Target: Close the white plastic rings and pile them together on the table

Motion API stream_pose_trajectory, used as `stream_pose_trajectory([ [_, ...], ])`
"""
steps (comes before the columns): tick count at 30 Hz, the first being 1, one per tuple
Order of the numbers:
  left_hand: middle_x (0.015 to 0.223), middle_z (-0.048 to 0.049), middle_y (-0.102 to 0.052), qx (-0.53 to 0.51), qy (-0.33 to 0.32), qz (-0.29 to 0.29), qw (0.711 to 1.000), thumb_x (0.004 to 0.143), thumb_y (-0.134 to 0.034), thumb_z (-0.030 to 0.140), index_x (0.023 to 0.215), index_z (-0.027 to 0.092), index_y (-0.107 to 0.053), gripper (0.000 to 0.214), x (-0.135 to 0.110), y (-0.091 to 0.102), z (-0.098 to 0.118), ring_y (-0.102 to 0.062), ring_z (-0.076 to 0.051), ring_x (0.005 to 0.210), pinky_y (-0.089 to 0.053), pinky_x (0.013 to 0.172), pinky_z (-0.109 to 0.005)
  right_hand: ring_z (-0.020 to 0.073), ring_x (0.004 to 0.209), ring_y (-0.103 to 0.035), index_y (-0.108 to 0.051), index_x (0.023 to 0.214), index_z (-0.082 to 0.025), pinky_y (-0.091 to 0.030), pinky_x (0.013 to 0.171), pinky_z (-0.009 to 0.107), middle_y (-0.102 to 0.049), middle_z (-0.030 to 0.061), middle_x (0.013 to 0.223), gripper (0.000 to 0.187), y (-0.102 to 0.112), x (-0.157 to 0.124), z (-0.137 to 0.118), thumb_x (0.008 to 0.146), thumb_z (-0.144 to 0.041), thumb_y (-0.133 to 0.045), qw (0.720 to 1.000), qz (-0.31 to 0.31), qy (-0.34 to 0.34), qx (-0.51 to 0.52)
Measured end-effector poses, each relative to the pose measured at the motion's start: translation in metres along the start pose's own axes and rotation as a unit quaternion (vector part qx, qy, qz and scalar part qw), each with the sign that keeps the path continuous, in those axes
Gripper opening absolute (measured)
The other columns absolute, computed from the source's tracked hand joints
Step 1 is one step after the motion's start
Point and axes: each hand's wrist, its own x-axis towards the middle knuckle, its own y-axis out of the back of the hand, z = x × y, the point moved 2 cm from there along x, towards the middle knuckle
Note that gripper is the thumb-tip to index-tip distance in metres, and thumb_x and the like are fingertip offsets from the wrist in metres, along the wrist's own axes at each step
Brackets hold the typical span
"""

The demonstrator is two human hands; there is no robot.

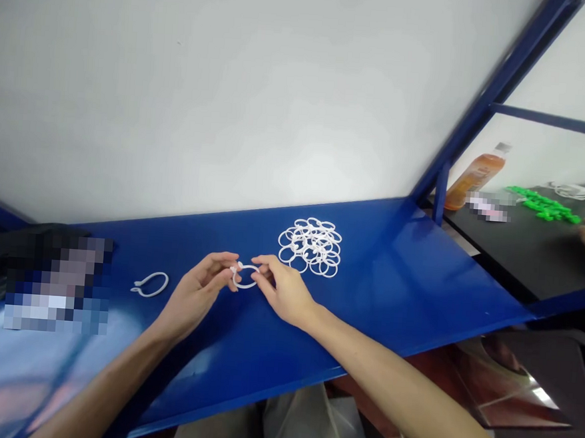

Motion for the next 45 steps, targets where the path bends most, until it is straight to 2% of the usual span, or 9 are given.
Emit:
stream_pose_trajectory([
  [7,0.071,0.0013,-0.066,-0.064,0.055,0.028,0.996,0.076,-0.077,0.032,0.089,0.017,-0.066,0.023,0.004,0.001,-0.015,-0.06,-0.011,0.057,-0.049,0.06,-0.025,0.0134,0.071,-0.064,-0.067,0.101,-0.02,-0.05,0.066,0.025,-0.071,0.0021,0.086,0.014,-0.001,-0.001,-0.005,0.098,-0.028,-0.056,0.999,-0.036,0.013,0.011],
  [13,0.072,0.0005,-0.068,-0.007,0.047,-0.022,0.999,0.071,-0.079,0.028,0.076,0.018,-0.069,0.015,-0.002,0.001,-0.003,-0.061,-0.012,0.064,-0.048,0.06,-0.023,0.0128,0.078,-0.068,-0.066,0.096,-0.02,-0.052,0.071,0.024,-0.072,0.0021,0.091,0.012,0.002,-0.005,-0.011,0.099,-0.025,-0.055,0.996,-0.078,0.033,0.04],
  [26,0.087,-0.003,-0.072,0.189,-0.048,-0.043,0.98,0.086,-0.066,0.044,0.09,0.022,-0.07,0.023,-0.002,0.003,0.014,-0.066,-0.017,0.077,-0.053,0.072,-0.03,0.0158,0.081,-0.066,-0.066,0.097,-0.021,-0.054,0.073,0.029,-0.07,0.0043,0.09,0.014,0.009,0.001,-0.007,0.099,-0.029,-0.055,0.992,-0.041,0.095,-0.073],
  [29,0.098,-0.0055,-0.072,0.368,-0.098,0.034,0.924,0.091,-0.058,0.045,0.105,0.023,-0.07,0.028,0.002,0.018,0.019,-0.065,-0.021,0.083,-0.052,0.079,-0.035,0.0181,0.086,-0.065,-0.067,0.097,-0.02,-0.053,0.078,0.031,-0.069,0.0061,0.092,0.016,0.029,0.01,0.004,0.099,-0.027,-0.052,0.984,0.036,0.08,-0.154],
  [31,0.105,-0.0106,-0.07,0.51,-0.118,0.124,0.843,0.095,-0.049,0.043,0.11,0.02,-0.069,0.033,0.003,0.035,0.023,-0.064,-0.028,0.098,-0.05,0.086,-0.042,0.0194,0.085,-0.065,-0.067,0.098,-0.02,-0.052,0.076,0.032,-0.068,0.0071,0.094,0.017,0.049,0.016,0.016,0.098,-0.026,-0.052,0.968,0.102,0.036,-0.228],
  [34,0.111,-0.021,-0.067,0.674,-0.035,0.171,0.718,0.095,-0.044,0.046,0.119,0.013,-0.064,0.046,0.003,0.058,0.023,-0.059,-0.041,0.108,-0.048,0.084,-0.053,0.0204,0.078,-0.064,-0.065,0.106,-0.018,-0.05,0.073,0.033,-0.07,0.0071,0.091,0.017,0.079,0.02,0.034,0.093,-0.025,-0.057,0.937,0.18,-0.053,-0.295],
  [37,0.109,-0.0232,-0.066,0.721,0.049,0.142,0.677,0.094,-0.044,0.051,0.118,0.012,-0.064,0.051,0.004,0.072,0.017,-0.061,-0.043,0.102,-0.048,0.08,-0.054,0.0201,0.073,-0.063,-0.065,0.097,-0.018,-0.047,0.07,0.032,-0.07,0.0057,0.085,0.013,0.097,0.021,0.046,0.088,-0.023,-0.058,0.918,0.195,-0.117,-0.324],
  [39,0.11,-0.0211,-0.067,0.711,0.05,0.109,0.692,0.094,-0.045,0.051,0.117,0.013,-0.064,0.049,0.006,0.072,0.011,-0.062,-0.041,0.102,-0.049,0.081,-0.052,0.0198,0.072,-0.063,-0.065,0.09,-0.019,-0.045,0.068,0.031,-0.07,0.0054,0.084,0.01,0.101,0.021,0.05,0.087,-0.025,-0.058,0.915,0.183,-0.141,-0.33],
  [45,0.109,-0.0076,-0.069,0.533,-0.129,-0.05,0.835,0.096,-0.047,0.041,0.114,0.022,-0.064,0.03,0.009,0.037,0.005,-0.062,-0.024,0.102,-0.049,0.093,-0.039,0.0215,0.077,-0.063,-0.066,0.088,-0.018,-0.044,0.071,0.033,-0.07,0.0062,0.084,0.016,0.099,0.022,0.049,0.09,-0.03,-0.055,0.911,0.18,-0.148,-0.339],
])
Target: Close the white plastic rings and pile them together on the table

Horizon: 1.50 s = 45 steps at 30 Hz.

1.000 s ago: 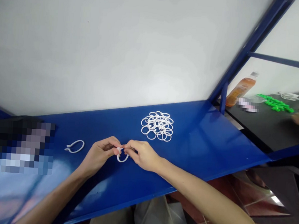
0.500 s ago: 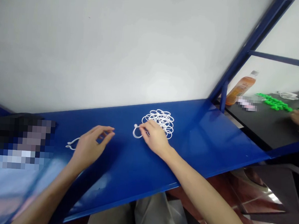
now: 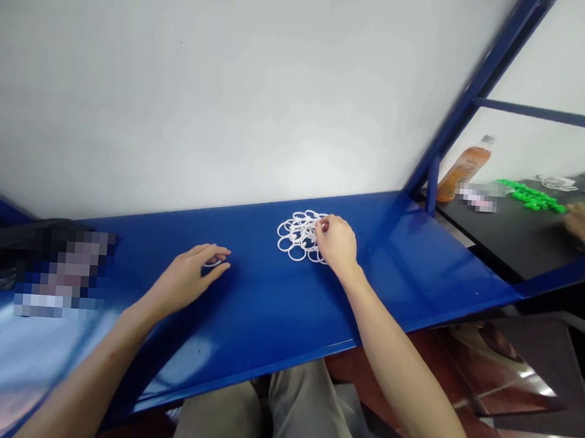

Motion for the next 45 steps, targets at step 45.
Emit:
stream_pose_trajectory([
  [45,0.079,0.0018,-0.07,-0.193,0.06,0.074,0.976,0.097,-0.046,0.039,0.088,0.022,-0.058,0.022,-0.004,-0.016,0.045,-0.062,-0.015,0.071,-0.044,0.067,-0.026,0.0204,0.1,-0.068,-0.06,0.117,-0.019,-0.054,0.087,0.034,-0.072,0.009,0.111,0.022,-0.032,-0.067,-0.079,0.102,-0.02,-0.046,0.931,-0.152,0.269,0.194],
])
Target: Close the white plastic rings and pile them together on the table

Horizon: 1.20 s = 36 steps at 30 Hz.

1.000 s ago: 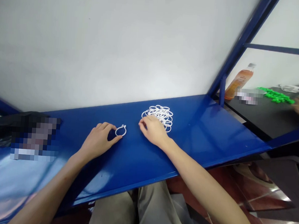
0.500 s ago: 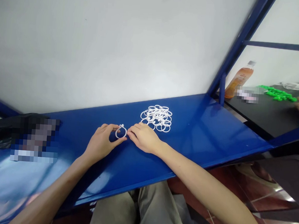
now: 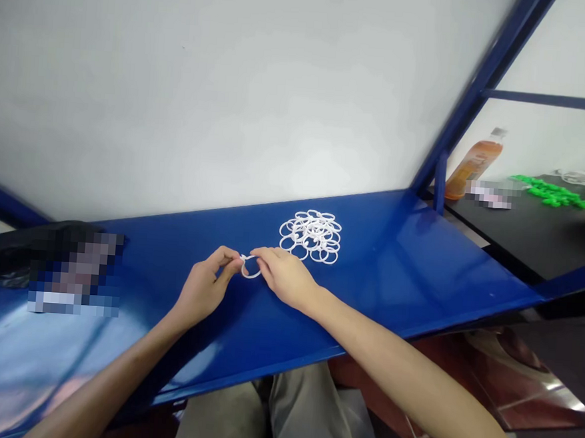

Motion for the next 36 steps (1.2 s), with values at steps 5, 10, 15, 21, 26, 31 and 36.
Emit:
stream_pose_trajectory([
  [5,0.068,0.0049,-0.064,-0.026,0.034,-0.014,0.999,0.092,-0.052,0.041,0.081,0.022,-0.059,0.024,0.0,0.002,0.001,-0.053,-0.011,0.058,-0.039,0.06,-0.024,0.0198,0.09,-0.066,-0.063,0.11,-0.017,-0.053,0.079,0.032,-0.072,0.0095,0.1,0.02,-0.002,-0.001,-0.006,0.103,-0.022,-0.045,0.998,-0.027,0.031,-0.048],
  [10,0.07,0.0042,-0.065,-0.04,0.034,-0.026,0.998,0.09,-0.055,0.038,0.079,0.022,-0.062,0.02,-0.002,0.002,0.005,-0.056,-0.012,0.063,-0.04,0.063,-0.025,0.0184,0.08,-0.058,-0.061,0.105,-0.014,-0.047,0.071,0.029,-0.067,0.0086,0.087,0.019,-0.003,-0.004,-0.007,0.102,-0.016,-0.043,0.991,-0.046,0.085,-0.091],
  [15,0.081,0.0035,-0.071,-0.075,0.032,-0.045,0.996,0.086,-0.057,0.028,0.086,0.023,-0.065,0.01,-0.003,0.003,0.006,-0.06,-0.013,0.07,-0.043,0.068,-0.025,0.0177,0.074,-0.051,-0.061,0.099,-0.012,-0.042,0.069,0.028,-0.063,0.0064,0.081,0.023,-0.001,-0.005,-0.008,0.103,-0.012,-0.038,0.975,-0.07,0.149,-0.151],
  [21,0.072,0.004,-0.066,-0.098,0.037,-0.067,0.992,0.081,-0.061,0.028,0.08,0.022,-0.065,0.008,-0.001,0.005,0.003,-0.054,-0.012,0.064,-0.042,0.065,-0.025,0.0173,0.072,-0.048,-0.061,0.092,-0.014,-0.039,0.069,0.029,-0.061,0.005,0.078,0.03,0.002,-0.006,-0.013,0.104,-0.012,-0.033,0.958,-0.077,0.191,-0.201],
  [26,0.072,0.0039,-0.064,-0.115,0.025,-0.075,0.99,0.084,-0.062,0.031,0.079,0.021,-0.064,0.012,0.0,0.005,0.004,-0.055,-0.012,0.067,-0.043,0.067,-0.025,0.0175,0.071,-0.048,-0.062,0.093,-0.014,-0.038,0.067,0.029,-0.062,0.0045,0.077,0.031,0.001,-0.005,-0.01,0.104,-0.013,-0.033,0.958,-0.052,0.184,-0.214],
  [31,0.078,0.0029,-0.067,-0.123,-0.011,-0.073,0.99,0.091,-0.058,0.035,0.084,0.021,-0.063,0.016,0.001,0.006,0.003,-0.059,-0.012,0.07,-0.046,0.07,-0.025,0.0183,0.074,-0.051,-0.064,0.095,-0.015,-0.041,0.068,0.03,-0.065,0.0049,0.077,0.028,0.001,-0.001,-0.008,0.105,-0.019,-0.038,0.967,-0.04,0.156,-0.196],
  [36,0.093,-0.0012,-0.073,-0.056,-0.022,-0.045,0.997,0.094,-0.054,0.036,0.096,0.023,-0.066,0.018,0.005,0.006,-0.006,-0.065,-0.017,0.083,-0.052,0.078,-0.031,0.0182,0.081,-0.056,-0.067,0.102,-0.016,-0.046,0.076,0.031,-0.068,0.0067,0.087,0.027,0.006,0.003,-0.004,0.104,-0.03,-0.044,0.983,-0.025,0.106,-0.148],
])
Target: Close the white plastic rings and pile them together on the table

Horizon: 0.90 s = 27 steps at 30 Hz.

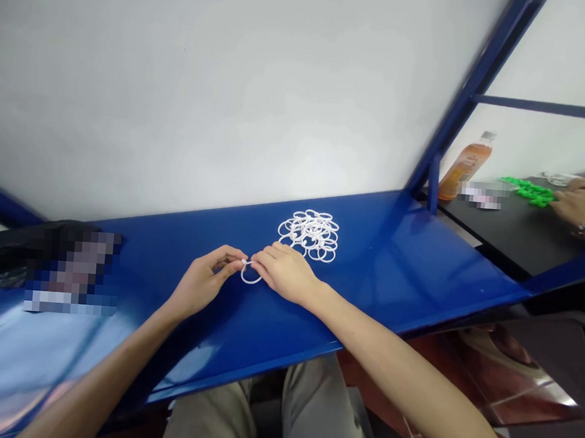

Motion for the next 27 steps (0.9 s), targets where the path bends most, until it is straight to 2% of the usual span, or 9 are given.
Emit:
stream_pose_trajectory([
  [3,0.105,-0.0047,-0.073,0.12,-0.038,0.04,0.991,0.094,-0.052,0.032,0.102,0.023,-0.067,0.019,0.001,-0.002,-0.011,-0.062,-0.024,0.105,-0.049,0.096,-0.041,0.0195,0.086,-0.059,-0.07,0.1,-0.018,-0.047,0.08,0.033,-0.067,0.0073,0.09,0.025,0.003,0.0,0.015,0.103,-0.029,-0.048,0.998,0.009,-0.06,-0.012],
  [5,0.114,-0.0071,-0.071,0.175,-0.049,0.04,0.983,0.093,-0.053,0.031,0.106,0.022,-0.066,0.02,0.001,-0.004,-0.019,-0.057,-0.027,0.116,-0.045,0.104,-0.047,0.0212,0.088,-0.059,-0.071,0.096,-0.017,-0.048,0.082,0.034,-0.067,0.008,0.089,0.024,0.007,-0.002,0.029,0.101,-0.027,-0.05,0.992,0.027,-0.115,-0.04],
  [9,0.128,-0.0107,-0.063,0.198,-0.023,0.007,0.98,0.094,-0.052,0.034,0.113,0.02,-0.063,0.026,-0.001,-0.008,-0.029,-0.052,-0.028,0.126,-0.043,0.109,-0.048,0.0243,0.092,-0.06,-0.071,0.099,-0.017,-0.049,0.084,0.037,-0.068,0.0098,0.093,0.022,0.018,-0.008,0.059,0.099,-0.027,-0.052,0.97,0.066,-0.224,-0.073],
  [12,0.13,-0.0111,-0.061,0.201,-0.021,-0.007,0.979,0.095,-0.05,0.035,0.115,0.02,-0.061,0.028,-0.001,-0.007,-0.029,-0.052,-0.028,0.127,-0.042,0.11,-0.048,0.0256,0.096,-0.059,-0.071,0.1,-0.017,-0.049,0.087,0.038,-0.069,0.0102,0.096,0.022,0.023,-0.014,0.073,0.098,-0.029,-0.053,0.956,0.074,-0.274,-0.071],
  [16,0.133,-0.0113,-0.06,0.211,-0.029,-0.031,0.976,0.095,-0.05,0.035,0.118,0.02,-0.062,0.03,-0.001,-0.005,-0.028,-0.051,-0.028,0.129,-0.042,0.11,-0.049,0.0253,0.096,-0.057,-0.07,0.097,-0.017,-0.049,0.088,0.038,-0.069,0.0097,0.097,0.021,0.025,-0.017,0.077,0.097,-0.03,-0.053,0.954,0.073,-0.284,-0.061],
  [22,0.136,-0.0116,-0.059,0.227,-0.042,-0.052,0.972,0.096,-0.049,0.037,0.12,0.019,-0.062,0.032,0.0,-0.003,-0.031,-0.051,-0.029,0.129,-0.042,0.109,-0.048,0.0236,0.096,-0.057,-0.07,0.095,-0.018,-0.047,0.091,0.038,-0.068,0.008,0.094,0.019,0.021,-0.015,0.075,0.097,-0.027,-0.053,0.961,0.077,-0.261,-0.046],
  [27,0.133,-0.0101,-0.061,0.231,-0.04,-0.06,0.97,0.097,-0.048,0.036,0.116,0.02,-0.064,0.03,0.002,0.0,-0.03,-0.052,-0.029,0.125,-0.044,0.106,-0.048,0.027,0.101,-0.054,-0.072,0.095,-0.018,-0.049,0.09,0.04,-0.065,0.0099,0.096,0.024,0.02,-0.017,0.074,0.097,-0.032,-0.053,0.959,0.104,-0.254,-0.075],
])
